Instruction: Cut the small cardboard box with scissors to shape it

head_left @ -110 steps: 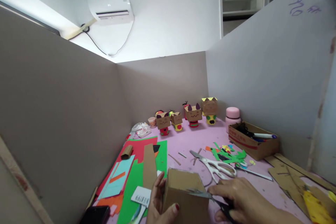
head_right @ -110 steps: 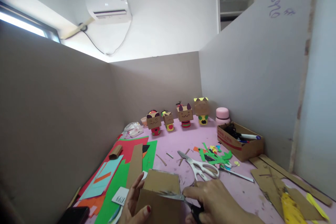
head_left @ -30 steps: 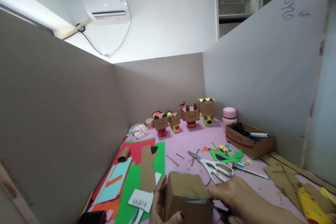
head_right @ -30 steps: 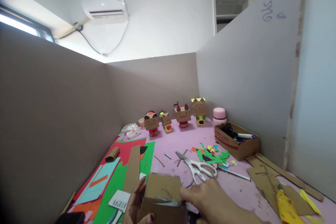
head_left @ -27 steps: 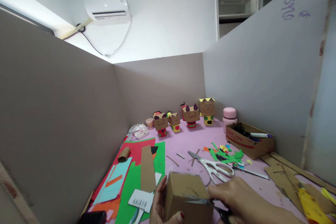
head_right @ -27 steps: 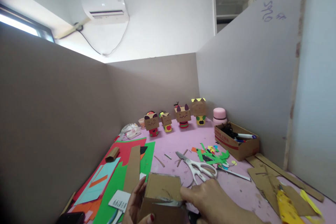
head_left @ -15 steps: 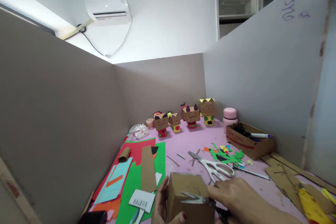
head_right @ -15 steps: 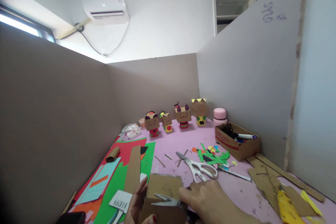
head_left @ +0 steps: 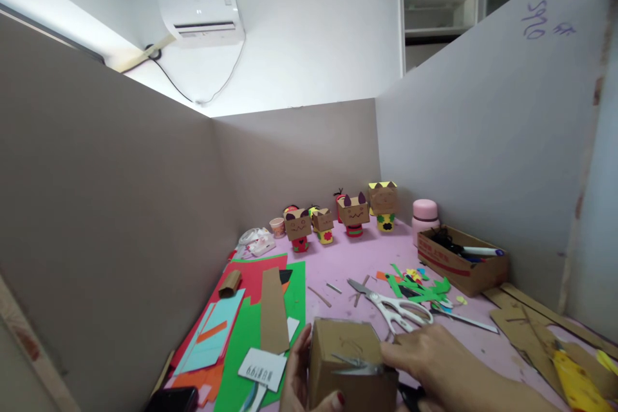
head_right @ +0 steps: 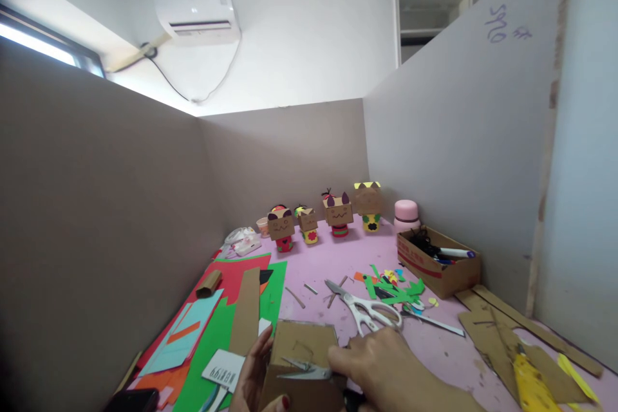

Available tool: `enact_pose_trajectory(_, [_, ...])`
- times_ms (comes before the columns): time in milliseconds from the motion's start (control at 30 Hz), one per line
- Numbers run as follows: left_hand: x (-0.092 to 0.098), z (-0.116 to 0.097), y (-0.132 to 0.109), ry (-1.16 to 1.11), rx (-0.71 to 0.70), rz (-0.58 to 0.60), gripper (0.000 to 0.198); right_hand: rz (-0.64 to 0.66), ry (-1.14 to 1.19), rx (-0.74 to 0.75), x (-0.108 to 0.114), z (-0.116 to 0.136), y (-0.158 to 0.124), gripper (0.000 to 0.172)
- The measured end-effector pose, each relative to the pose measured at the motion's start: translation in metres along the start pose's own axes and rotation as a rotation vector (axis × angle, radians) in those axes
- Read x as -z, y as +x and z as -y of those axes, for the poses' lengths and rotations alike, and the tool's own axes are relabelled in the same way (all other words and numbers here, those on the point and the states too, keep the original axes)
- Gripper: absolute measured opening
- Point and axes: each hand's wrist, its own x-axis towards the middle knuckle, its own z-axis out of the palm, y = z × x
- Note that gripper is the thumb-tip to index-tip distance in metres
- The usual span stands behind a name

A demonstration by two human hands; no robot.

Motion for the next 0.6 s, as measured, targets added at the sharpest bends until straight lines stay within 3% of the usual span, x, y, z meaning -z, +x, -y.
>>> enact_pose_trajectory(133, [-0.002,0.0,0.001,-0.023,-0.001,0.014,0.093,-0.012,0.06,0.025,-0.003,-0.003,0.0,0.028])
enact_pose_trajectory(600, [-0.002,-0.005,-0.002,-0.007,-0.031,0.041,0.084,0.046,-0.084,0.014,-0.011,-0.004,0.005,0.034])
